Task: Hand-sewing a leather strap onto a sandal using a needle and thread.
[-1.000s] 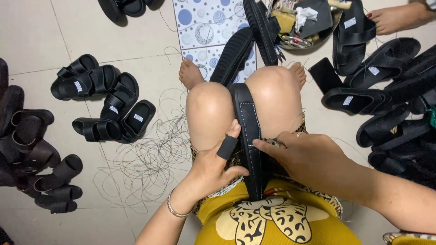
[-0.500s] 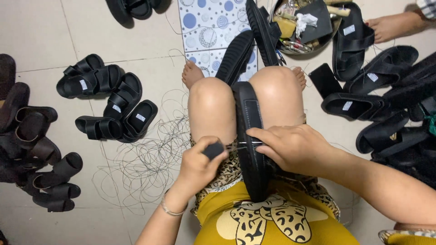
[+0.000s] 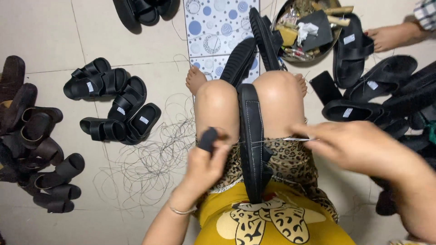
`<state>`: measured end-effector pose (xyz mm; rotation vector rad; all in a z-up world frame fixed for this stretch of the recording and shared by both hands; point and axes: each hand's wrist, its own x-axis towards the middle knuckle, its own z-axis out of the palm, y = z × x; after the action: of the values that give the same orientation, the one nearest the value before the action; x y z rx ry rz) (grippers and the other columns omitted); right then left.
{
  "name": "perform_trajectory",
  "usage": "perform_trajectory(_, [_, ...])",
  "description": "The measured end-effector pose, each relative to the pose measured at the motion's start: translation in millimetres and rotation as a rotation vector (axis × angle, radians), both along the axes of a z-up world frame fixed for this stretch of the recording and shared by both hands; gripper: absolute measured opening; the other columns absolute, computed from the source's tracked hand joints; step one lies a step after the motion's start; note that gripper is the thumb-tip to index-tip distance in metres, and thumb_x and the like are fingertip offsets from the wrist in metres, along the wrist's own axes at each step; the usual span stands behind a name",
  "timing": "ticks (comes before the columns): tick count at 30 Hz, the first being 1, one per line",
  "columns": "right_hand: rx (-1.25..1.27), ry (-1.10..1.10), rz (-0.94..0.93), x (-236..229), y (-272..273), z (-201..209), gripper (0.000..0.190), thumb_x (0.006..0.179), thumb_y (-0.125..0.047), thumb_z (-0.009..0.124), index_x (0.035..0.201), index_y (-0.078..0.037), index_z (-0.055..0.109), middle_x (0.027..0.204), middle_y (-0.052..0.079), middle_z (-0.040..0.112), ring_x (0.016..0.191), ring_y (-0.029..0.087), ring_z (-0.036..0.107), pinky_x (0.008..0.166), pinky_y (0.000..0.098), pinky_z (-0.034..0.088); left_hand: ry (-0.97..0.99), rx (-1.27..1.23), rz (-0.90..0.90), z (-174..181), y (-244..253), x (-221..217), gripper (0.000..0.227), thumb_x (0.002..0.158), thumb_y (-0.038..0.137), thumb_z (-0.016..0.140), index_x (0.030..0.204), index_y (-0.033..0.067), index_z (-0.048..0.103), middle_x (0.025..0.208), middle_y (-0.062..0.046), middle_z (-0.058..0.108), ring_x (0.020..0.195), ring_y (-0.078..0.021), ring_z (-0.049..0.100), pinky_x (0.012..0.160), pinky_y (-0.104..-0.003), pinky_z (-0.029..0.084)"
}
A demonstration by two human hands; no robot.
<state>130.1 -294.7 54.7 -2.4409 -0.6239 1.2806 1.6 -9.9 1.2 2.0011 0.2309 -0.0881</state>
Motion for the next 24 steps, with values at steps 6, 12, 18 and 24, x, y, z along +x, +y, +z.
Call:
perform_trajectory(6, [0.655,0.226,-0.481,-49.7,10.0,-83.7,0.026,0.086,-0.026,0.075,0.104,-0.008,0.084,0.098,0.016,0.085,0.085,0.029,0.081,0.077,0.0439,0.063,-0.145,-0.221,0.209,-18.2,11.5,-14.1,0.016,0.091,-0.001,0.067,0.106,0.0011,0.069,0.081,-0.011,0.076,0.07,-0.0155,0.066,0.059,-0.029,0.057])
perform_trajectory(12, [1.461,0.583,-0.818,-42.5,16.0,-83.0,0.027,0.095,-0.011,0.06,0.077,0.009,0.062,0.081,0.027,0.059,0.051,0.021,0.059,0.037,0.028,0.052,-0.268,0.412,-0.012,33.6,5.5,4.3,0.015,0.079,0.014,0.079,0.093,0.0093,0.073,0.084,-0.008,0.07,0.08,-0.0296,0.072,0.06,-0.037,0.061])
perform_trajectory(18, [0.842,0.094,-0.377,-43.9,43.2,-55.8,0.006,0.085,-0.005,0.071,0.085,0.0,0.074,0.096,0.005,0.074,0.085,0.014,0.067,0.078,0.025,0.053,-0.529,0.631,-0.644,2.7,-54.5,-8.6,0.011,0.069,0.014,0.071,0.065,0.009,0.063,0.067,-0.009,0.055,0.055,-0.0201,0.046,0.053,-0.034,0.04])
perform_trajectory(24, [0.801,-0.062,-0.555,-34.6,34.9,-55.5,0.019,0.083,-0.001,0.069,0.102,-0.004,0.07,0.102,0.006,0.075,0.087,0.015,0.072,0.08,0.0269,0.058,-0.439,0.784,-0.664,-15.1,-69.3,-0.8,0.023,0.078,0.01,0.072,0.06,0.0101,0.059,0.053,-0.004,0.056,0.045,-0.015,0.049,0.042,-0.03,0.042])
